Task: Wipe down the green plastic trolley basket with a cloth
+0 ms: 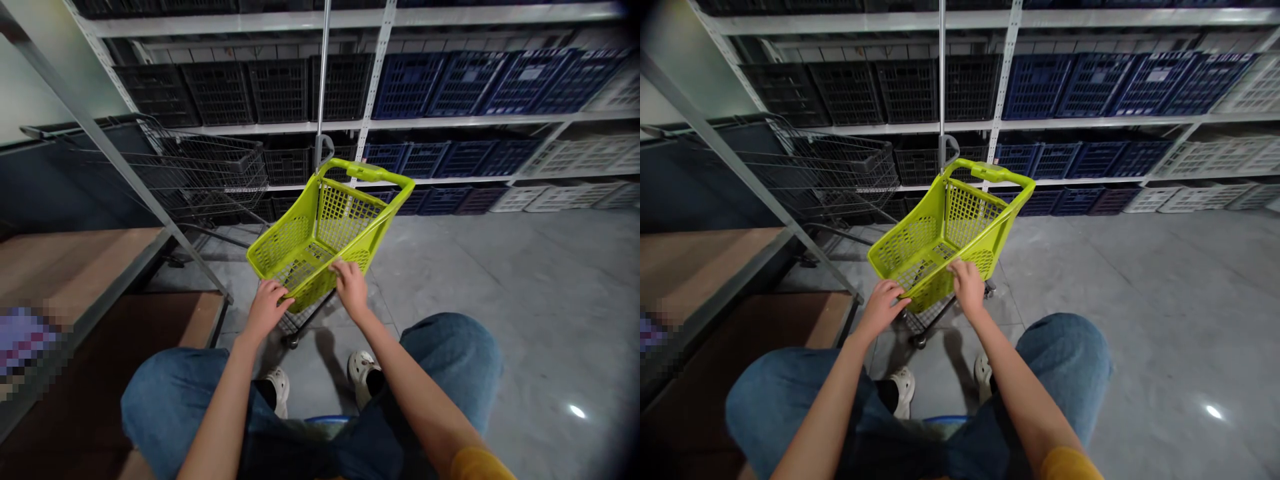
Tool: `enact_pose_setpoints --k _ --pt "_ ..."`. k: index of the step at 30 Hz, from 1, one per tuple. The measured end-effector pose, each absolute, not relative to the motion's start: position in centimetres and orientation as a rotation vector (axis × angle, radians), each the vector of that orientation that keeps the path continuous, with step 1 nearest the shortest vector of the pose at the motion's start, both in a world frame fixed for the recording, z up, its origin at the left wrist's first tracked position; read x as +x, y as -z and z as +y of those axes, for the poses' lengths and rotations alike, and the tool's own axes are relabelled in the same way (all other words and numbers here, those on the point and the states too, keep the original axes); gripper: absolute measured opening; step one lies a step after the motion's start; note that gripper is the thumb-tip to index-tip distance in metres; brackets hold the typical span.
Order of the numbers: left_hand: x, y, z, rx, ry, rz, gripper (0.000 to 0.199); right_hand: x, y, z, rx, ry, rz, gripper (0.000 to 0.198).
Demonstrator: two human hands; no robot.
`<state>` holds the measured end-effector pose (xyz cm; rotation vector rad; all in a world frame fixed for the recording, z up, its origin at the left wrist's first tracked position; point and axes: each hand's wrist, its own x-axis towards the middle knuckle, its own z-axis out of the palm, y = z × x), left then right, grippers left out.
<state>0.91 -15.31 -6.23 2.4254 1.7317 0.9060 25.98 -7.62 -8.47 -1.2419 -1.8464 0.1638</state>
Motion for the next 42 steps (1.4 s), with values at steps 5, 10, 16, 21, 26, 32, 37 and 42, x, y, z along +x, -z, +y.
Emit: enact_pose_setpoints --k 5,10,16,21,26,32,37,42 --pt "1.2 6.4 -15.3 2.412 -0.901 1.769 0.016 23.3 9.3 -7.5 -1.214 -0.242 -1.491 0.032" --pt "0.5 6.4 -15.3 2.450 -0.863 1.770 0.018 17.8 14.0 -13.4 -0.895 -0.407 -1.742 0.037" --pt "-0.8 6.2 -15.2 2.469 -0.851 1.704 0.020 23.0 13.6 -7.0 -1.009 -0.359 -1.520 0.020" --pt "-0.2 6.3 -15.3 2.446 -0.888 1.736 0.019 23.4 12.3 -3.9 -1.268 -0.271 -1.142 0.017" --pt "-0.2 6.3 -15.3 2.445 -0.892 1.761 0.019 17.5 15.6 -11.8 -1.108 -0.472 -1.445 0.024" --pt "-1.5 6.2 -15.2 2.459 -0.856 1.741 0.021 20.2 15.8 -10.5 -1.039 -0.555 -1.591 0.020" --pt "-1.3 6.2 -15.3 2.437 -0.879 1.749 0.020 24.4 14.2 -4.0 -1.354 -0.346 -1.261 0.015" --pt "-0.4 6.1 -15.5 2.427 -0.890 1.770 0.020 19.4 18.0 -9.6 -1.215 -0.508 -1.359 0.019"
